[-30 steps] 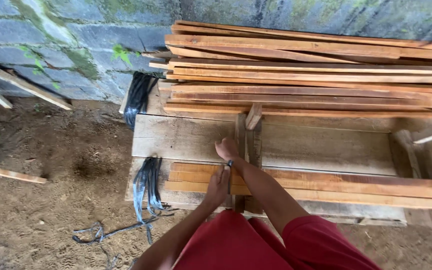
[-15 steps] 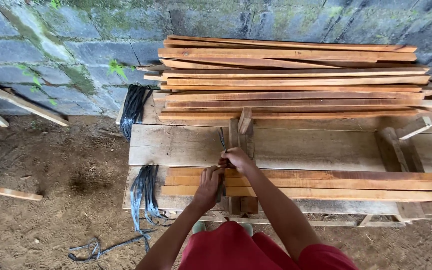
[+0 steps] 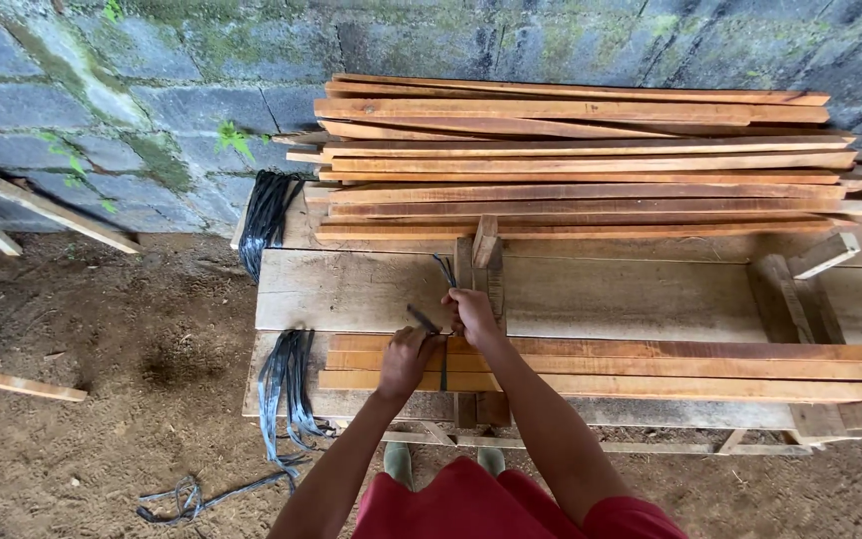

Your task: Bundling several wooden planks together using plastic straps at a workbench.

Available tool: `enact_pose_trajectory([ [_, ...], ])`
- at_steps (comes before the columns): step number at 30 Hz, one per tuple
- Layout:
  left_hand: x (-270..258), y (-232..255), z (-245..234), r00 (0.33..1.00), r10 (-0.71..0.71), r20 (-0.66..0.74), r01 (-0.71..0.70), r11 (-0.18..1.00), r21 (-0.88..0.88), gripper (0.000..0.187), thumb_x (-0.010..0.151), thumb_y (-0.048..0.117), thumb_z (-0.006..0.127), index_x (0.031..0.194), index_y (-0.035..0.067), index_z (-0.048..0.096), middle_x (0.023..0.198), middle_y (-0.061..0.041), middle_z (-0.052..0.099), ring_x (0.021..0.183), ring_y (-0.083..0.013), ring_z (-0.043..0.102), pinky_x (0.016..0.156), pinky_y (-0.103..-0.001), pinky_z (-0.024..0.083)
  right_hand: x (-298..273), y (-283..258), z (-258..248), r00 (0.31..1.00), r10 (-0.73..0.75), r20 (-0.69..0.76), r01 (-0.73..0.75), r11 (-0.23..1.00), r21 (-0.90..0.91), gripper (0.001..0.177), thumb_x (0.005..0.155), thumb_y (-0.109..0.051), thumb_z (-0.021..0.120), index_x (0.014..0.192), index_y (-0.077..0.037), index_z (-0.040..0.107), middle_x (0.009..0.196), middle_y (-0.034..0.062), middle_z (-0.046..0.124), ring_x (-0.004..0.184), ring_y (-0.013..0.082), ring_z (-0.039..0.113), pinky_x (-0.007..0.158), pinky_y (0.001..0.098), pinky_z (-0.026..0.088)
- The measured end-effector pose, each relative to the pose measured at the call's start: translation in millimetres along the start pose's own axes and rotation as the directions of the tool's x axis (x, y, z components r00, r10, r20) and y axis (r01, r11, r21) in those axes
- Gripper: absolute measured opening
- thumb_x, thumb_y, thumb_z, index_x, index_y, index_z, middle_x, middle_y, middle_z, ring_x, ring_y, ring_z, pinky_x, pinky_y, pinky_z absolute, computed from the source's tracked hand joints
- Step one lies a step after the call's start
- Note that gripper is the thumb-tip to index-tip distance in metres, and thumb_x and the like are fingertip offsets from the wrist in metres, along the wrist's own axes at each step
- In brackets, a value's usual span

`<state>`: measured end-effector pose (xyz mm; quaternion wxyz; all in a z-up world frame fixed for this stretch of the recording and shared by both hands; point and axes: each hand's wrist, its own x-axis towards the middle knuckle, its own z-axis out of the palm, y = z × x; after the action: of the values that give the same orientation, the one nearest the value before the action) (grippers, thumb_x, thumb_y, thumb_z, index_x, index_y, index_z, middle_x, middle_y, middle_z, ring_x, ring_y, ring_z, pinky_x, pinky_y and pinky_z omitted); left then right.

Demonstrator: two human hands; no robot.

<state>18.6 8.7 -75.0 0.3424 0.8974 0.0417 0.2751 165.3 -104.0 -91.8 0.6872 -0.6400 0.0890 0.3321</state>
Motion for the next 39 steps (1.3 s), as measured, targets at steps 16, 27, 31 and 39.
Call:
enact_pose_trajectory([
  [16,40.0,65.5,-1.7,0.785,-0.603,0.141,0.494,0.473,-0.729,0.031,0.111,0.030,0.051,0.087,0.010,0.053,0.080,0.002,0.050,0.081,-0.0121,0.051,0.080,-0.029,0.046,26.7,17.3,-11.6,0.977,-0.169,-0.130,0.161,0.984,-0.072,0.034,0.108,-0.024,0.050,0.095,-0.004,0.074,0.063,0.0113,0.056,0.051,0.0175,0.055,0.051,0.0378,0.045],
  [27,-19.2,39.9,28.1,0.805,-0.538,0.252,0.436,0.246,-0.866,0.025,0.116,0.025,0.031,0.096,0.016,0.044,0.076,0.006,0.039,0.073,-0.0056,0.048,0.073,-0.023,0.045,28.6,2.5,-8.8,0.895,0.150,-0.421,-0.011,0.949,0.315,0.024,0.097,-0.022,0.053,0.076,-0.013,0.055,0.059,0.0030,0.044,0.053,0.0163,0.042,0.053,0.0435,0.034],
  [31,-14.3,43.7,21.6,0.808,-0.529,0.260,0.460,0.290,-0.839,0.029,0.117,0.027,0.030,0.093,0.016,0.042,0.074,0.005,0.035,0.066,-0.0074,0.039,0.069,-0.028,0.043,67.5,15.4,7.8,0.869,0.156,-0.469,-0.093,0.984,0.154,0.023,0.097,-0.028,0.056,0.091,-0.007,0.050,0.068,0.0079,0.051,0.057,0.0194,0.050,0.052,0.0442,0.042],
  [39,-24.0,33.6,24.1,0.843,-0.505,0.184,0.475,0.539,-0.695,0.033,0.115,0.029,0.036,0.086,0.015,0.043,0.068,0.001,0.040,0.064,-0.0105,0.041,0.066,-0.031,0.043,154.6,102.9,21.0,0.929,-0.180,-0.324,-0.031,0.833,-0.552,0.037,0.080,-0.037,0.070,0.063,-0.004,0.073,0.058,0.0145,0.063,0.054,0.0302,0.068,0.050,0.0468,0.050],
])
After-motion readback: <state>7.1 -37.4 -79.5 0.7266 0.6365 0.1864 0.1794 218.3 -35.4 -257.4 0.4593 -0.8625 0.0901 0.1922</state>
